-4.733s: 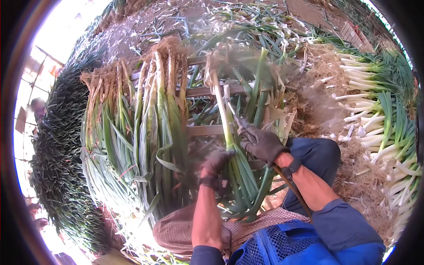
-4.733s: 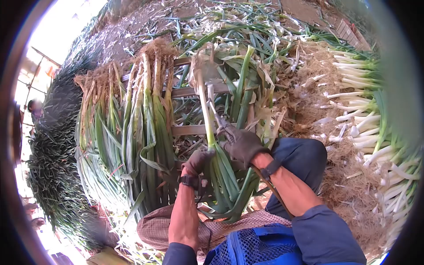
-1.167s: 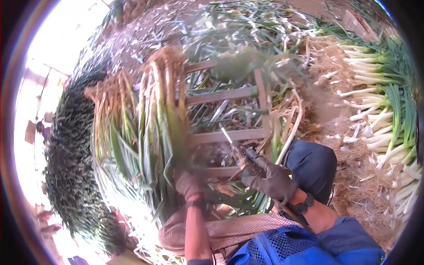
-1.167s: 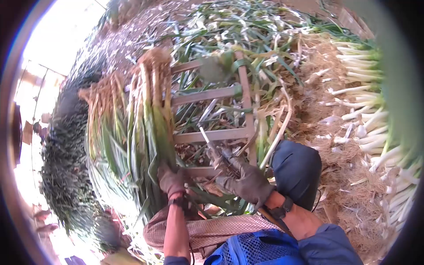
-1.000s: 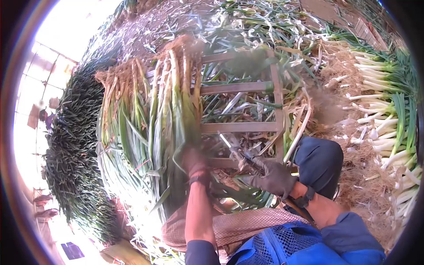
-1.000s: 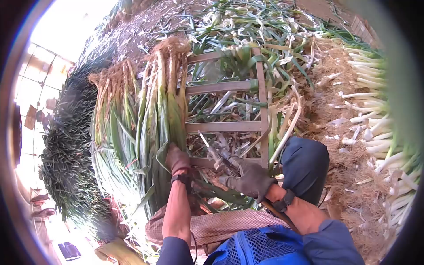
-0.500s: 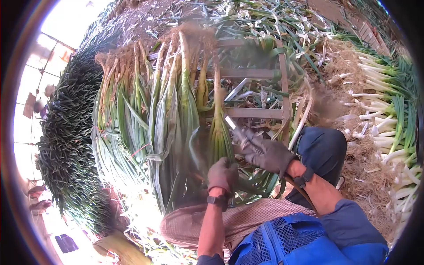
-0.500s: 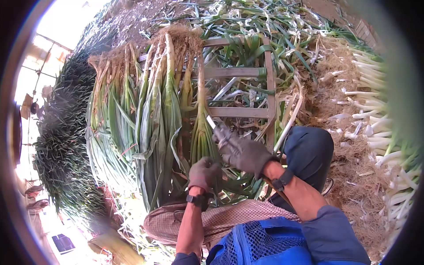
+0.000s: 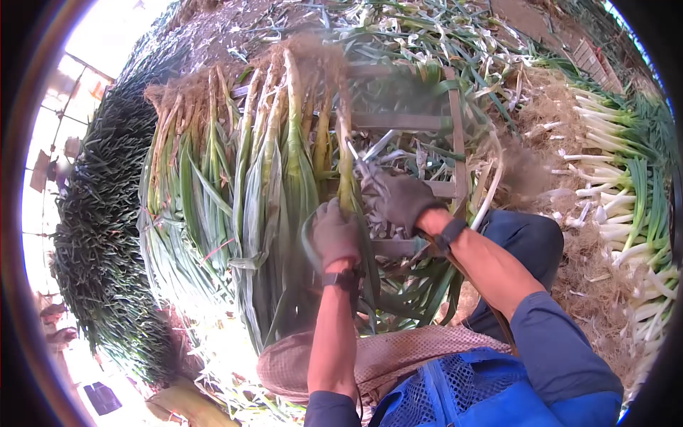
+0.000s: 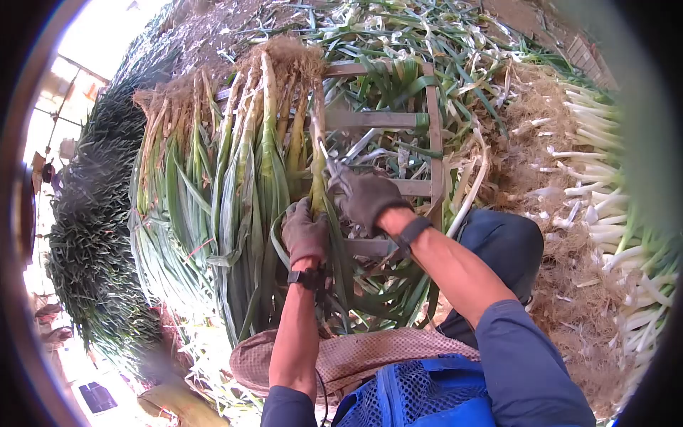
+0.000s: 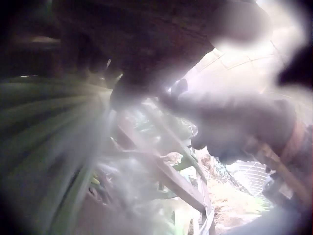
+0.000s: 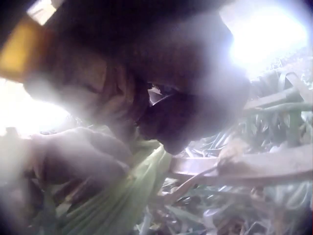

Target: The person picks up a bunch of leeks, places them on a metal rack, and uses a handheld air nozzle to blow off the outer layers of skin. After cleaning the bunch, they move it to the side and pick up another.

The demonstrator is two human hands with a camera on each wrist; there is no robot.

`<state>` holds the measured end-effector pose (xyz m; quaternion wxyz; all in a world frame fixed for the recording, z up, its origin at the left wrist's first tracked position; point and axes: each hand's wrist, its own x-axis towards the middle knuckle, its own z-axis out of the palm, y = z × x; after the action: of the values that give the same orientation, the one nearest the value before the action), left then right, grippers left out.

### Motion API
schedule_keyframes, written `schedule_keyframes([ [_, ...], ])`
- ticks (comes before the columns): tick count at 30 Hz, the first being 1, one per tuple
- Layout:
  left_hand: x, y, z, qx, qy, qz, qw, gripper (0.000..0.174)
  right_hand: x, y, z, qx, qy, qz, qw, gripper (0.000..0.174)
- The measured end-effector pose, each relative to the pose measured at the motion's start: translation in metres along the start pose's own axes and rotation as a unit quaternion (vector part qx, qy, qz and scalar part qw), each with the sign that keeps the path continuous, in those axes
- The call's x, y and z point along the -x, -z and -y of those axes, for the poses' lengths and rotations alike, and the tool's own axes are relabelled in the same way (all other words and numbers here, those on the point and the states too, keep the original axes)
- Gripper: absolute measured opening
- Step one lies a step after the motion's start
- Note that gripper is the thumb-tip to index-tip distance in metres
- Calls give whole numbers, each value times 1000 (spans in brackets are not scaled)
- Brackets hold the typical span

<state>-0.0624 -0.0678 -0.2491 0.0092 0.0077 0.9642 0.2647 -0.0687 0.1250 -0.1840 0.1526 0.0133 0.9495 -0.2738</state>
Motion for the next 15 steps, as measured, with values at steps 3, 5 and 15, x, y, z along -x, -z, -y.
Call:
schedule_keyframes([
  [3,-15,-6,-6,-38,16,36,998,49,-46,3,-11,10,16,-57,998,67],
  [5,-22,-14,-2,-50,14,39,998,50,-75,9,-12,29,7,-75,997,66],
  [15,-51,-6,-10,21,121,133,983,54,-123,27,-18,-28,24,-85,996,58],
])
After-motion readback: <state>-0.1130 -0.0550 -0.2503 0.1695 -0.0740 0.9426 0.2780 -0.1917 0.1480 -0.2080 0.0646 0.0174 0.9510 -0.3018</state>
